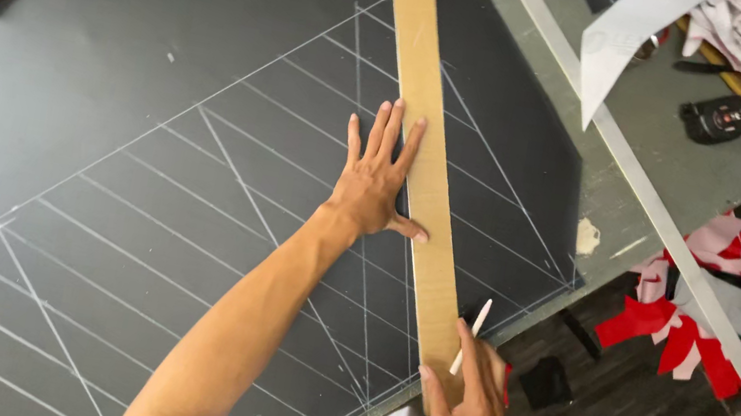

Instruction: The person uses a long wooden ruler and a white marker to draw straight lines on a large black board. They repeatedly reposition the ruler and draw lines across the surface, creating a grid pattern.

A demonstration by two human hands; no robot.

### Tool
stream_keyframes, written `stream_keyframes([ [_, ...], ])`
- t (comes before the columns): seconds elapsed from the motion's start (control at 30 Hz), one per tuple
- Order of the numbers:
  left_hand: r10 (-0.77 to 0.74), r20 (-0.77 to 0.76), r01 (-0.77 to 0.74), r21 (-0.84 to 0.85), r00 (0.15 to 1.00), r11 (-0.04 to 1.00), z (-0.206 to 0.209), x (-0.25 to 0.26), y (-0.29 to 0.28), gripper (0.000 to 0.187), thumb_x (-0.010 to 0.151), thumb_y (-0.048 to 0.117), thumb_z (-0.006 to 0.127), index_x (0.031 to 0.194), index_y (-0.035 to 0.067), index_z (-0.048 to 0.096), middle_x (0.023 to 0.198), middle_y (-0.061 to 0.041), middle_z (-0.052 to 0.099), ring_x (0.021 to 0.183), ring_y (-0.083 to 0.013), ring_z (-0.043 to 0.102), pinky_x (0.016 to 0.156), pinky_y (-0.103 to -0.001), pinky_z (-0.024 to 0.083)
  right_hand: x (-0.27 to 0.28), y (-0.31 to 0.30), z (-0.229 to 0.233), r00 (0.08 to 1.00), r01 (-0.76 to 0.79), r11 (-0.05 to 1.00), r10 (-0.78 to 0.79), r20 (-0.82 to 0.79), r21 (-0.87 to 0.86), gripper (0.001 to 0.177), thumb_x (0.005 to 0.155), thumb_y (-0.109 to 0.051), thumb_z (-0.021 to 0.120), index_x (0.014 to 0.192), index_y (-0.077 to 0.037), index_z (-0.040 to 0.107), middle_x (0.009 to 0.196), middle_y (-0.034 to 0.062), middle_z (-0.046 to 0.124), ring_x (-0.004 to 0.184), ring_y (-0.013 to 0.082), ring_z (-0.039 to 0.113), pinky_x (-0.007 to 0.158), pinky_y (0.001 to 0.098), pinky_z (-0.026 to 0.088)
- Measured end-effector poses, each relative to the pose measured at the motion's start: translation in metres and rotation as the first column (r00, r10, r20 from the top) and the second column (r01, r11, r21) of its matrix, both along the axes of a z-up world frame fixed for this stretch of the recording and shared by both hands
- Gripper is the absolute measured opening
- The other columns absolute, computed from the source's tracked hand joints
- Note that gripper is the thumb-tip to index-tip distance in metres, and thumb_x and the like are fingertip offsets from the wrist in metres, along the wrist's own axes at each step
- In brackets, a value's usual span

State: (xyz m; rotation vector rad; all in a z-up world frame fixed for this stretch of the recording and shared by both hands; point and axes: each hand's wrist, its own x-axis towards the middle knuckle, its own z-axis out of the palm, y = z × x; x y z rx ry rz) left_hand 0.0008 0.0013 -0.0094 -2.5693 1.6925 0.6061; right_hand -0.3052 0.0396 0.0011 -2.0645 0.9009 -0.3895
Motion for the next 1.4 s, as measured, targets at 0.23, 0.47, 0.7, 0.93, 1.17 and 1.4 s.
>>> stream_keyframes([
  [0.23, -0.013, -0.009, 0.012, -0.091, 1.000, 0.996, -0.022, -0.031, -0.026, 0.167, 0.033, 0.081, 0.088, 0.160, 0.002, 0.013, 0.164, -0.032, 0.008, 0.153, -0.0485, 0.004, 0.120, -0.071, 0.005, -0.005, -0.009, -0.008, 0.991, 0.072, 0.997, -0.075, -0.110, -0.033, 0.081, 0.082, -0.015, 0.077, 0.153, -0.002, 0.040, 0.139, 0.0237, 0.057, 0.133, 0.0402, 0.047, 0.103, 0.0478, 0.045],
  [0.47, -0.027, -0.011, 0.027, -0.028, 1.000, 0.999, -0.025, -0.029, -0.024, 0.170, 0.030, 0.083, 0.087, 0.161, 0.006, 0.011, 0.166, -0.028, 0.005, 0.155, -0.0433, 0.004, 0.119, -0.073, 0.005, -0.016, -0.007, -0.016, 0.985, 0.099, 0.995, -0.095, -0.142, 0.015, 0.078, 0.085, -0.015, 0.076, 0.154, -0.003, 0.040, 0.138, 0.0245, 0.056, 0.133, 0.0381, 0.046, 0.102, 0.0456, 0.047],
  [0.7, -0.026, -0.019, 0.026, 0.009, 0.999, 1.000, -0.024, -0.029, -0.025, 0.173, 0.028, 0.085, 0.086, 0.162, 0.008, 0.008, 0.167, -0.025, 0.003, 0.156, -0.0423, 0.002, 0.118, -0.076, 0.004, -0.014, -0.006, -0.011, 0.987, 0.072, 0.997, -0.070, -0.147, 0.009, 0.076, 0.087, -0.018, 0.075, 0.153, -0.002, 0.040, 0.140, 0.0221, 0.058, 0.134, 0.0357, 0.046, 0.103, 0.0455, 0.048],
  [0.93, -0.032, -0.008, 0.032, 0.039, 0.999, 0.999, -0.022, -0.030, -0.027, 0.173, 0.028, 0.085, 0.085, 0.162, 0.009, 0.007, 0.168, -0.024, 0.000, 0.156, -0.0425, 0.000, 0.118, -0.076, 0.003, -0.014, -0.006, -0.012, 0.982, 0.069, 0.997, -0.065, -0.177, 0.020, 0.077, 0.086, -0.019, 0.075, 0.153, -0.001, 0.040, 0.141, 0.0208, 0.058, 0.135, 0.0357, 0.045, 0.101, 0.0452, 0.048],
  [1.17, -0.026, -0.005, 0.026, 0.052, 1.000, 0.998, -0.021, -0.030, -0.029, 0.173, 0.029, 0.085, 0.086, 0.163, 0.010, 0.007, 0.168, -0.023, 0.000, 0.156, -0.0422, 0.000, 0.118, -0.076, 0.004, -0.013, -0.007, -0.011, 0.980, 0.069, 0.998, -0.065, -0.190, 0.012, 0.077, 0.086, -0.019, 0.075, 0.153, -0.003, 0.041, 0.139, 0.0187, 0.060, 0.136, 0.0342, 0.045, 0.102, 0.0449, 0.049],
  [1.4, -0.037, -0.003, 0.037, 0.043, 0.999, 0.998, -0.024, -0.030, -0.028, 0.173, 0.029, 0.085, 0.085, 0.162, 0.006, 0.007, 0.167, -0.026, 0.002, 0.156, -0.0439, -0.001, 0.118, -0.077, 0.004, -0.013, -0.008, -0.009, 0.984, 0.073, 0.996, -0.065, -0.167, 0.042, 0.076, 0.086, -0.018, 0.075, 0.153, -0.003, 0.042, 0.142, 0.0194, 0.059, 0.136, 0.0343, 0.045, 0.101, 0.0441, 0.049],
])
